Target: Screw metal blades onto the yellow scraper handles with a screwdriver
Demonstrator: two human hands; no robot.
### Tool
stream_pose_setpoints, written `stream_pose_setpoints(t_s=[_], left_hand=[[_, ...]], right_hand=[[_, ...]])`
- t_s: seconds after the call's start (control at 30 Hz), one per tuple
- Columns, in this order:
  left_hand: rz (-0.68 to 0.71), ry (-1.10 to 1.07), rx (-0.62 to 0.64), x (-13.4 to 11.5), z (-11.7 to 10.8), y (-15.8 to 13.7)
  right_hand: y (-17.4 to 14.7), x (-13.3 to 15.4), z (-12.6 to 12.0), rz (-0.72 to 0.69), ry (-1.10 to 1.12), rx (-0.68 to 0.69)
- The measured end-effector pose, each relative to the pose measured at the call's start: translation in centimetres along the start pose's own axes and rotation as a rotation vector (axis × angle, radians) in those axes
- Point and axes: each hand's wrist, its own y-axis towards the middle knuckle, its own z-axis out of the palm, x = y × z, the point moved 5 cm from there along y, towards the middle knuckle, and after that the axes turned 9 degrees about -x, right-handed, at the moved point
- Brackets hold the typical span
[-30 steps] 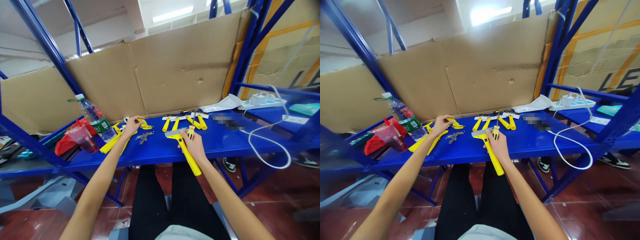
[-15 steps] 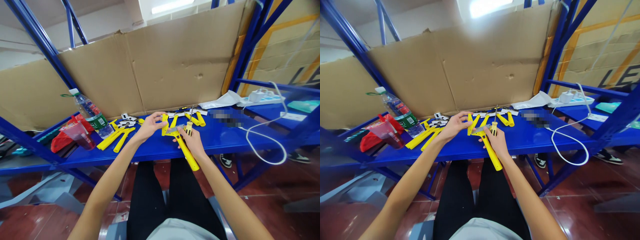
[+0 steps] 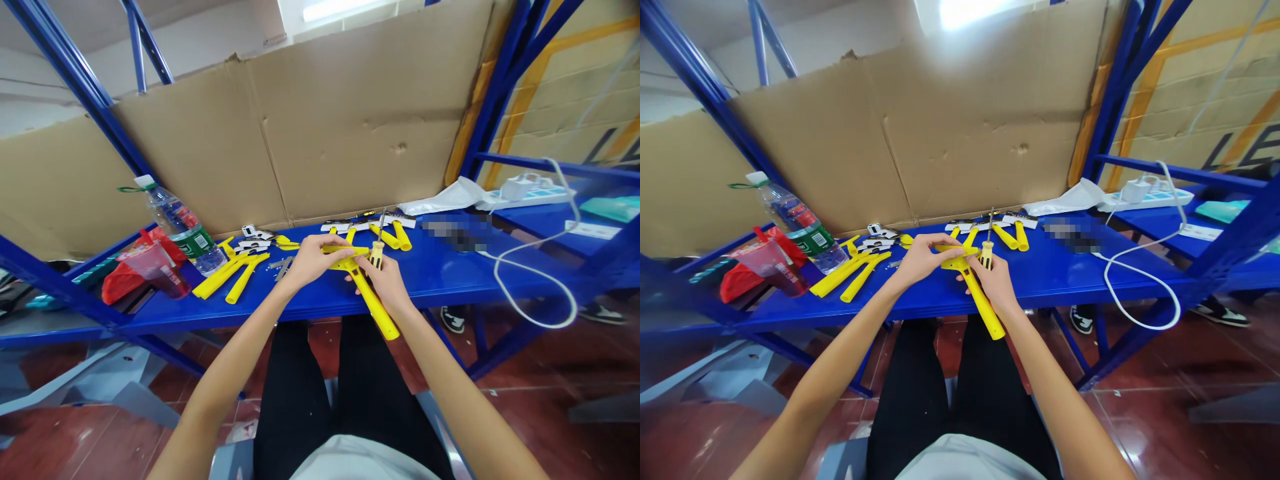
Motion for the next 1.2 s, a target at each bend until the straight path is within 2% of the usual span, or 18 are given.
stream_pose_setpoints(t_s=[0.13,0.23,0.3,0.43,0.57,0.83,1.07,1.2], left_hand=[[-0.024,-0.049,-0.106,1.0,0.3,-0.3],[0.009,-0.069,-0.172,1.7,0.4,-0.6],[0.001,-0.095,-0.167,2.3,0.5,-0.6],[-0.122,-0.155,-0.123,4.0,0.8,-0.7],[-0.199,-0.194,-0.163,5.1,0.7,-0.9],[-0.211,-0.181,-0.177,4.8,0.9,-1.2],[-0.243,-0.262,-0.161,4.4,1.5,-1.7],[-0.195,-0.215,-0.146,3.8,1.3,-1.8]], right_hand=[[0.0,0.0,-0.1,0.014,0.022,0.001],[0.1,0.0,0.0,0.027,0.031,0.001],[0.1,0.0,0.0,0.03,0.033,-0.001],[0.1,0.1,0.0,0.029,0.033,-0.009],[0.1,0.2,0.0,0.025,0.002,0.012],[-0.2,0.9,0.1,0.022,-0.03,0.037],[-0.1,0.7,0.1,0.017,-0.024,0.055],[-0.1,0.6,0.2,0.021,-0.02,0.046]])
